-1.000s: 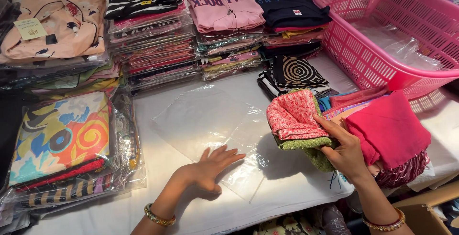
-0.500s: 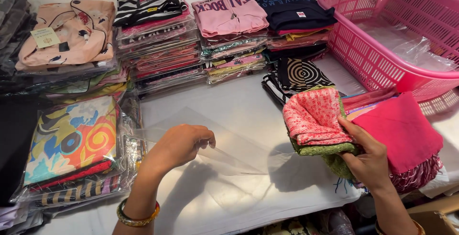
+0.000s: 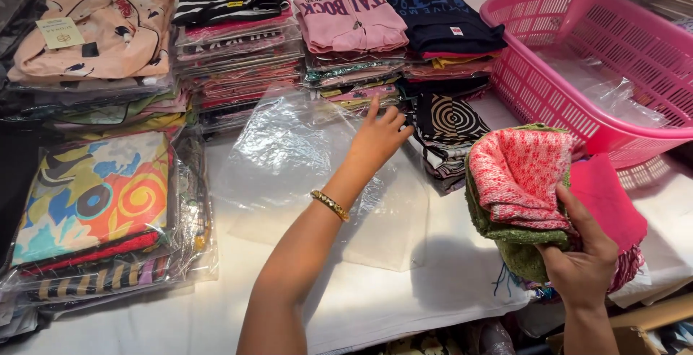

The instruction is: The person folds a stack of colorful patterned scarves and places them into a clear plastic bag on a white table. They seal the bag and move it aside, then repeat the process with another stack of folded scarves, placing the sealed package into a wicker basket.

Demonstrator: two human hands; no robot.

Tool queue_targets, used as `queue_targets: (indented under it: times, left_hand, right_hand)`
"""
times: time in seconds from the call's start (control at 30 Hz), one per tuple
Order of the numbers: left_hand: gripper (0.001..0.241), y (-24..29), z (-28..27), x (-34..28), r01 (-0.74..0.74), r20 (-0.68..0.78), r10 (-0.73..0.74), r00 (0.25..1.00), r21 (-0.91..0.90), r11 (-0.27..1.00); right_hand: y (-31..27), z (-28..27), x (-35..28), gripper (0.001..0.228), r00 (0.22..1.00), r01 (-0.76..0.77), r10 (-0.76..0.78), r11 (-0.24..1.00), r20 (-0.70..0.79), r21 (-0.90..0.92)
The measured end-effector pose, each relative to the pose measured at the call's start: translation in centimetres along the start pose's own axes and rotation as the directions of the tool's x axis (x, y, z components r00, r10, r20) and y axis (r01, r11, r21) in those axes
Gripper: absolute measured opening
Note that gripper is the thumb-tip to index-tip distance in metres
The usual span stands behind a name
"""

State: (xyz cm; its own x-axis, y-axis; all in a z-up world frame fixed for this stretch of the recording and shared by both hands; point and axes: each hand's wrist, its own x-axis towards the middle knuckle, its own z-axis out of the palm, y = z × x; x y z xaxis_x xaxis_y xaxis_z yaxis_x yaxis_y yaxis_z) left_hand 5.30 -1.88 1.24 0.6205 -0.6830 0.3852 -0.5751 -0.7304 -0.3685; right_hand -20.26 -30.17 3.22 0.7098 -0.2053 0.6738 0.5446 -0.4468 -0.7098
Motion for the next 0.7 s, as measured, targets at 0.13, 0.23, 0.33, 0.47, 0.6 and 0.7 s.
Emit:
queue_targets:
  times: [0.13, 0.23, 0.33, 0.47, 0.6, 0.7]
  left_hand:
    - [0.062, 5.1, -1.5, -4.1, 0.168, -0.154, -0.206, 0.966, -0.229, 0.959]
    - [0.08, 7.5, -3.7, -7.3, 0.429, 0.397, -0.216, 0.892, -0.588, 0.686]
    - [0.065, 7.7, -1.4, -10.1, 0.435, 0.409, -0.202, 0.89, -0.628, 0.645]
    - [0.024, 6.4, 0.2, -11.7, 0.453, 0.341, -0.299, 0.891, -0.679, 0.577]
    - [0.016, 5.9, -3.3, -12.5, 0.444, 0.261, -0.393, 0.882, -0.74, 0.505]
    - [0.014, 6.0, -2.9, -12.7, 0.445, 0.293, -0.368, 0.882, -0.773, 0.452]
  right_hand:
    - [0.5, -0.8, 0.0, 0.071, 0.999, -0.021, 0.025, 0.997, 0.045, -0.08]
    - [1.1, -0.7, 0.0, 0.073, 0.993, -0.059, 0.073, 0.988, 0.093, -0.139]
    - [1.4, 0.1, 0.1, 0.074, 0.984, -0.092, 0.114, 0.983, 0.138, -0.161]
    - [1.2, 1.8, 0.4, 0.075, 0.975, -0.023, 0.061, 0.984, 0.214, -0.178]
    - [1.0, 3.1, 0.8, 0.074, 0.954, 0.095, -0.024, 0.969, 0.297, -0.227]
    - [-0.2, 3.7, 1.3, 0.072, 0.944, 0.092, -0.023, 0.976, 0.328, -0.197]
